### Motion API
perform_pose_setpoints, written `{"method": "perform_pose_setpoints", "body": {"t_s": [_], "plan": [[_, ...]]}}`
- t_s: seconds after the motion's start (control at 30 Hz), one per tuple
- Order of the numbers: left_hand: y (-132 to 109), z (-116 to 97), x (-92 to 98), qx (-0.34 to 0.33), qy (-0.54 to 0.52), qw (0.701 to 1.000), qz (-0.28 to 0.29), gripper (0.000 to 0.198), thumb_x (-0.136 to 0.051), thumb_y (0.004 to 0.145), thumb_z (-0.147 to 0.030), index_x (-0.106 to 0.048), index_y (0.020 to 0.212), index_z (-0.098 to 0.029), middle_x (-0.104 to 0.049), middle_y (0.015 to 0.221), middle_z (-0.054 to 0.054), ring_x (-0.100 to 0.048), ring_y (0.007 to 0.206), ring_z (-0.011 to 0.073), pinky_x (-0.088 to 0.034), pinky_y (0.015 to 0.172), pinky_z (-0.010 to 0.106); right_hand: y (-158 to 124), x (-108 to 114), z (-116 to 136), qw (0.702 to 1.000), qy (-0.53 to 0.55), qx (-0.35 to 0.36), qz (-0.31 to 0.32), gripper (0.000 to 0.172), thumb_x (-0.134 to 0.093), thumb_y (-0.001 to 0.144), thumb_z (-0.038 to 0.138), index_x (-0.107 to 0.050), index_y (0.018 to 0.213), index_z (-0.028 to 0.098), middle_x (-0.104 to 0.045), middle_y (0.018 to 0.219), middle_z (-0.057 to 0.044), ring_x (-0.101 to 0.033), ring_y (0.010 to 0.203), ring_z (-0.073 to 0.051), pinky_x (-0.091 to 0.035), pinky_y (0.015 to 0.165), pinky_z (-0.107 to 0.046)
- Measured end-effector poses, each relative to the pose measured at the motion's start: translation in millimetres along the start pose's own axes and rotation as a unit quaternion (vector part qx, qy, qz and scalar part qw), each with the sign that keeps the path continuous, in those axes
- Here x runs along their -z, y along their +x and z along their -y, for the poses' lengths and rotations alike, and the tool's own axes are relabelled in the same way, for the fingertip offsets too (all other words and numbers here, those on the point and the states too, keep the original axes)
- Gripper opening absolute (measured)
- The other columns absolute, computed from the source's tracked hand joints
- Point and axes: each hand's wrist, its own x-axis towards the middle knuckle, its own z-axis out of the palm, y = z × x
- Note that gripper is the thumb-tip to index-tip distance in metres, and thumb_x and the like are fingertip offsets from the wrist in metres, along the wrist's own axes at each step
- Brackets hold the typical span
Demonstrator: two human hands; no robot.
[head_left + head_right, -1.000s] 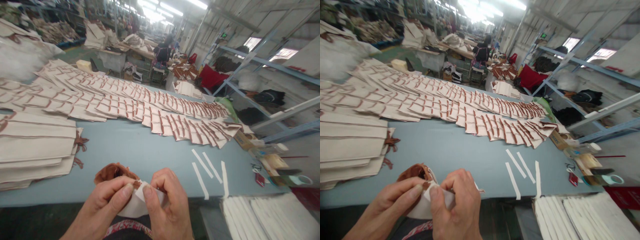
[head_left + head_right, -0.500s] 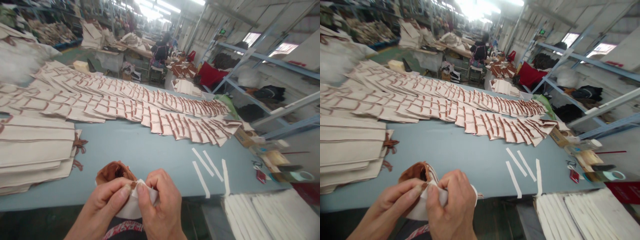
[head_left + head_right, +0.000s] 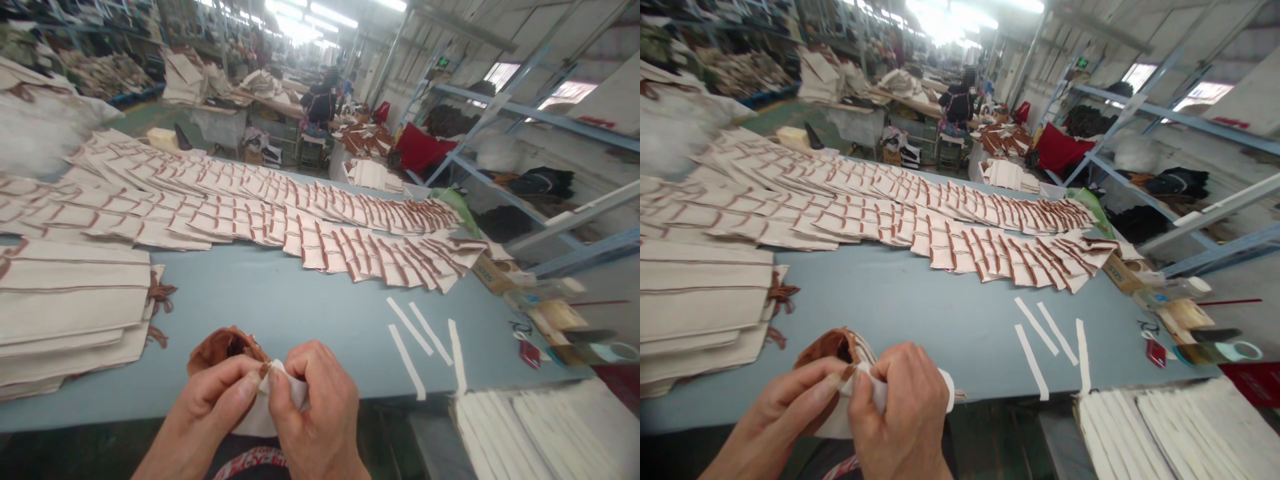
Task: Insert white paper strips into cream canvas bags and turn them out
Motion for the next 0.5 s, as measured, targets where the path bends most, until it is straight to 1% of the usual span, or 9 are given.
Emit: {"method": "perform_pose_setpoints", "body": {"t_s": [0.07, 0.17, 0.23, 0.33, 0.43, 0.5], "plan": [[2.2, -2.9, -1.5, -0.009, 0.024, 1.0, -0.014, 0.041, -0.088, 0.087, -0.058, -0.08, 0.075, -0.02, -0.072, 0.074, -0.001, -0.062, 0.073, 0.0185, -0.051, 0.069, 0.023, -1.2, -2.7, -0.8, 1.0, -0.007, 0.007, -0.002, 0.04, -0.049, 0.125, 0.042, -0.049, 0.088, 0.027, -0.061, 0.076, 0.005, -0.059, 0.065, -0.015, -0.04, 0.064, -0.032], [4.1, -6.7, -4.4, -0.033, 0.064, 0.997, -0.024, 0.034, -0.085, 0.088, -0.05, -0.077, 0.071, -0.021, -0.073, 0.073, 0.0, -0.064, 0.072, 0.0194, -0.054, 0.069, 0.024, -6.1, -8.5, -1.6, 1.0, -0.004, 0.001, -0.02, 0.039, -0.049, 0.125, 0.041, -0.047, 0.088, 0.027, -0.059, 0.076, 0.006, -0.057, 0.066, -0.016, -0.039, 0.065, -0.033], [2.8, -5.8, -6.0, -0.045, 0.09, 0.994, -0.03, 0.032, -0.082, 0.09, -0.046, -0.077, 0.071, -0.022, -0.073, 0.072, 0.0, -0.065, 0.07, 0.0191, -0.054, 0.067, 0.023, -11.4, -12.8, -1.5, 0.999, 0.021, -0.019, -0.027, 0.036, -0.051, 0.122, 0.037, -0.046, 0.088, 0.027, -0.058, 0.076, 0.006, -0.056, 0.066, -0.016, -0.038, 0.064, -0.033], [-2.8, 1.2, -6.7, -0.064, 0.108, 0.991, -0.046, 0.029, -0.076, 0.094, -0.043, -0.08, 0.073, -0.023, -0.074, 0.07, -0.002, -0.067, 0.068, 0.0179, -0.054, 0.066, 0.021, -20.8, -17.5, 1.1, 0.993, 0.095, -0.067, -0.022, 0.03, -0.058, 0.113, 0.029, -0.046, 0.086, 0.026, -0.056, 0.076, 0.006, -0.055, 0.066, -0.014, -0.037, 0.064, -0.031], [-7.9, 9.9, -3.4, -0.119, 0.114, 0.984, -0.062, 0.024, -0.073, 0.095, -0.038, -0.083, 0.077, -0.026, -0.075, 0.072, -0.003, -0.07, 0.065, 0.0163, -0.055, 0.067, 0.02, -27.8, -18.2, 7.3, 0.98, 0.159, -0.114, -0.026, 0.025, -0.063, 0.104, 0.024, -0.047, 0.085, 0.026, -0.055, 0.077, 0.006, -0.055, 0.066, -0.014, -0.036, 0.065, -0.03], [-8.8, 13.8, -0.1, -0.169, 0.131, 0.976, -0.052, 0.02, -0.073, 0.096, -0.032, -0.084, 0.08, -0.028, -0.077, 0.073, -0.004, -0.071, 0.063, 0.0154, -0.056, 0.065, 0.019, -30.0, -16.3, 11.6, 0.974, 0.177, -0.138, -0.018, 0.022, -0.064, 0.1, 0.022, -0.048, 0.085, 0.026, -0.056, 0.077, 0.006, -0.055, 0.066, -0.015, -0.037, 0.066, -0.031]]}}
